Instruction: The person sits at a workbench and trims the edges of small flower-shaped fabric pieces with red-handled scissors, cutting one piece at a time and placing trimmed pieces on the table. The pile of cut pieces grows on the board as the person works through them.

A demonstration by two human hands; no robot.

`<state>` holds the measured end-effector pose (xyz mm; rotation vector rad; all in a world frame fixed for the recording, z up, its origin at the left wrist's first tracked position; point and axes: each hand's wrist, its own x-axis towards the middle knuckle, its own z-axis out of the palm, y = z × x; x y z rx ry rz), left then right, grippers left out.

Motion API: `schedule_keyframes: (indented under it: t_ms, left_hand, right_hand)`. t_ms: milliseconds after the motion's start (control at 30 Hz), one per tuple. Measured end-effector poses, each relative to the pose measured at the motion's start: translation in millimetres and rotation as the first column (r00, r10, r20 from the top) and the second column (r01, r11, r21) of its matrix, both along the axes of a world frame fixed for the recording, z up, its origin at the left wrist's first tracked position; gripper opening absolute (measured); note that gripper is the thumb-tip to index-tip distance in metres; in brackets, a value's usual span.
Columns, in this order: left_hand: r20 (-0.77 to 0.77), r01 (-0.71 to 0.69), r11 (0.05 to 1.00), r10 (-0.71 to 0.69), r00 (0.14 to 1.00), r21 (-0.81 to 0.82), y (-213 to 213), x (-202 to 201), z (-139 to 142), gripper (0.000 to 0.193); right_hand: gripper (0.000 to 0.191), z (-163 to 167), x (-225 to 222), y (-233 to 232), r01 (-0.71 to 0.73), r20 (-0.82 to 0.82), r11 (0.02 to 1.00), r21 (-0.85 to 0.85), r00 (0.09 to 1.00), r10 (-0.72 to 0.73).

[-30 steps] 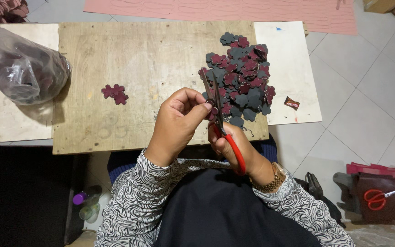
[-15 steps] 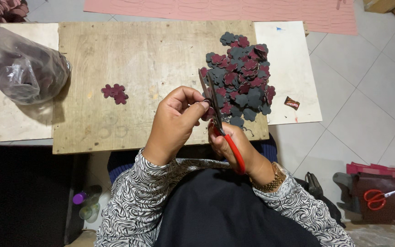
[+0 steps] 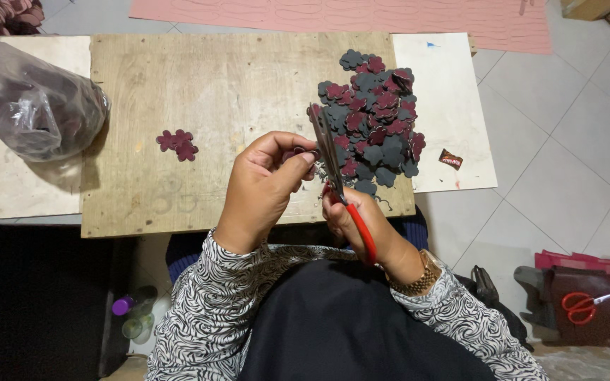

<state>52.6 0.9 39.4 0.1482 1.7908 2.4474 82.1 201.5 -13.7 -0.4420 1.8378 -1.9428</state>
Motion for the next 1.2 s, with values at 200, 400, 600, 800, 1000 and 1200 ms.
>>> schedule_keyframes:
  t_ms: [200,400,600,800,1000,1200]
  left_hand:
    - [-0.01,-0.006,1.0,0.007,1.0,0.017,3.8,1.1,0.7,0.02]
    - [0.006,-0.001,0.996,0.001,1.0,0.093,10.6,1.6,3.3,0.023]
    - [-0.009,-0.032,0.996,0.033,0.999,0.082,16.2,2.2,6.6,0.022]
    - [-0.009,-0.036,0.996,0.037,0.999,0.082,17.4,2.2,6.2,0.02]
    - [-0.029,-0.054,0.998,0.055,0.998,0.046,16.5,0.2,1.2,0.015]
    - [-0.018,-0.048,0.999,0.049,0.999,0.025,12.8,2.2,4.0,0.01]
  right_hand:
    - [0.077,4.3,-0.1,-0.1,-0.067,-0.171,0.996,0.064,0.982,0.077]
    - [0.076,10.6,-0.4,-0.7,-0.037,-0.202,0.997,0.066,0.978,0.05]
    - [0.076,16.6,1.7,-1.5,-0.001,-0.165,0.998,0.065,0.986,0.011]
    - [0.074,17.3,2.0,-2.2,0.018,-0.201,0.997,0.078,0.979,-0.002]
    - [0.072,15.0,2.8,0.0,0.019,-0.185,0.997,0.081,0.983,-0.004]
    - [0.068,11.6,2.4,1.2,0.011,-0.129,0.997,0.079,0.992,-0.001]
